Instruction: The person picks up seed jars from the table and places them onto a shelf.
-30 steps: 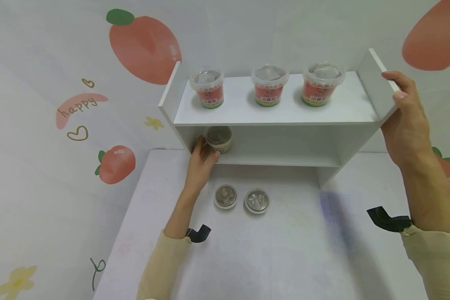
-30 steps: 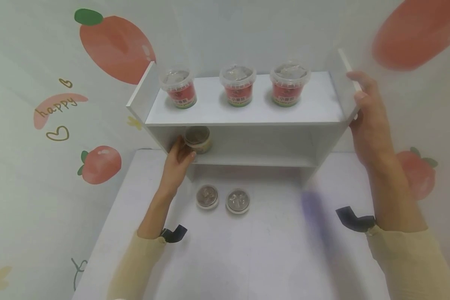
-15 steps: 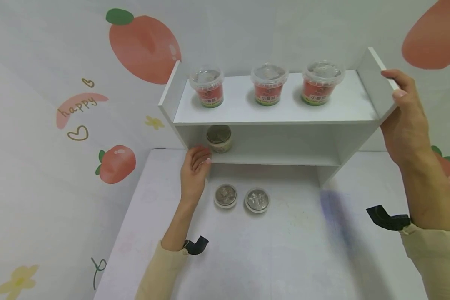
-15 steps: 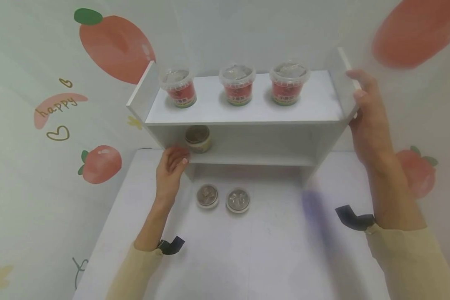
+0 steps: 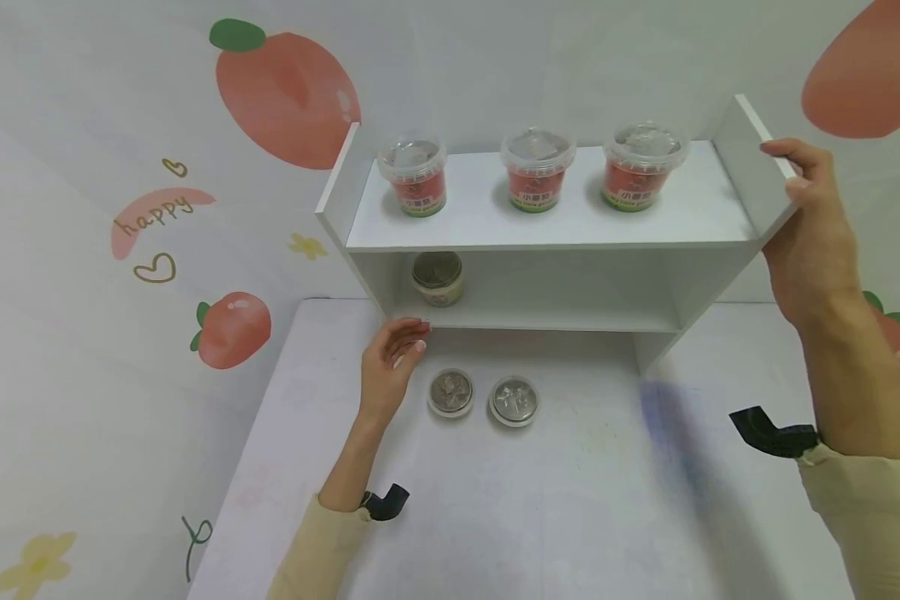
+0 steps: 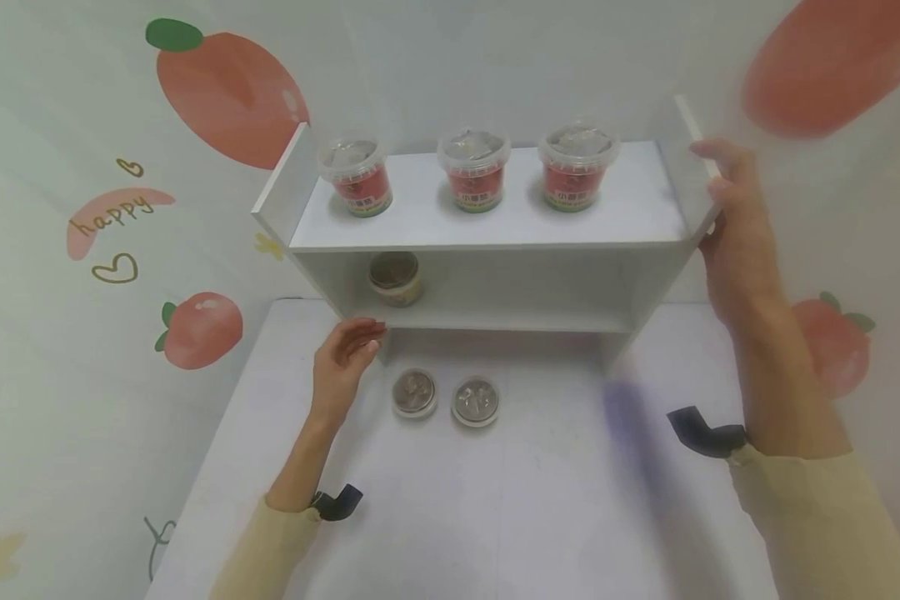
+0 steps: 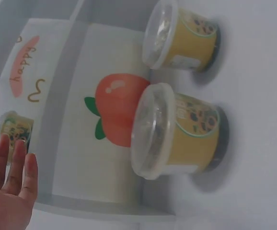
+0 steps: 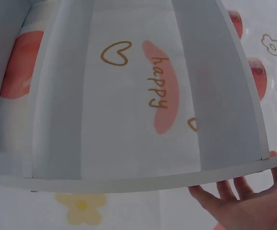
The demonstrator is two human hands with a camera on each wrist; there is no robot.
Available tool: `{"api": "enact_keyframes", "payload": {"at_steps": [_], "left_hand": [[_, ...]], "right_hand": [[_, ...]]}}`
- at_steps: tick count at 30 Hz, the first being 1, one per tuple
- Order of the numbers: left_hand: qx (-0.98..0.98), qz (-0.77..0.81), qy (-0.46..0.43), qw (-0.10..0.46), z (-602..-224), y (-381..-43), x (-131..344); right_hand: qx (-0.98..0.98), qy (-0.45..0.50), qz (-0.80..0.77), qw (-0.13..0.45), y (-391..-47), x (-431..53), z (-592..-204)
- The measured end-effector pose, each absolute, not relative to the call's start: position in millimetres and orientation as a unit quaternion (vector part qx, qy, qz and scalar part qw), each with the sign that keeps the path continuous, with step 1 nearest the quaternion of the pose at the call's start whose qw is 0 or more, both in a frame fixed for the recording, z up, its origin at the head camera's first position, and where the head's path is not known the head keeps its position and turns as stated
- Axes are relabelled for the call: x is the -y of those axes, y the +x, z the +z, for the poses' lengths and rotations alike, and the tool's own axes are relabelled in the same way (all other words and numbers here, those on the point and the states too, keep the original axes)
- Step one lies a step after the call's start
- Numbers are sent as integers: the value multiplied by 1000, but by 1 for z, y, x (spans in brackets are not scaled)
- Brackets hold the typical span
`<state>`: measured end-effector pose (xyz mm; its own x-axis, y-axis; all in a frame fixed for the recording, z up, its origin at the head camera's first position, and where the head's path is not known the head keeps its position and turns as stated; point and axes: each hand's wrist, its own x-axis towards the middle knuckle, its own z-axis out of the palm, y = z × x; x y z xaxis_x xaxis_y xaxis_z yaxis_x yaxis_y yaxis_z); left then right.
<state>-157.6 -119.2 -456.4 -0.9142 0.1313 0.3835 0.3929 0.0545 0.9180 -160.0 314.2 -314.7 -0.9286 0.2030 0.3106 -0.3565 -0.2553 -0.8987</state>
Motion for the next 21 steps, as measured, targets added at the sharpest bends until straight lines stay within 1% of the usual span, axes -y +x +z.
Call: {"api": "enact_keyframes", "payload": {"at_steps": [9,16,21], "left_hand": [[717,-664,-194,85,-480,-158,131],[716,-673,-178,46,-490,-154,135],[720,-666,-195,21,-495,-152,139]], "right_hand": [[616,28,765,188,-158,-310,-310],[589,17,791,165,-159,-321,-307],[590,15,796,137,-162,-332,-303]]}}
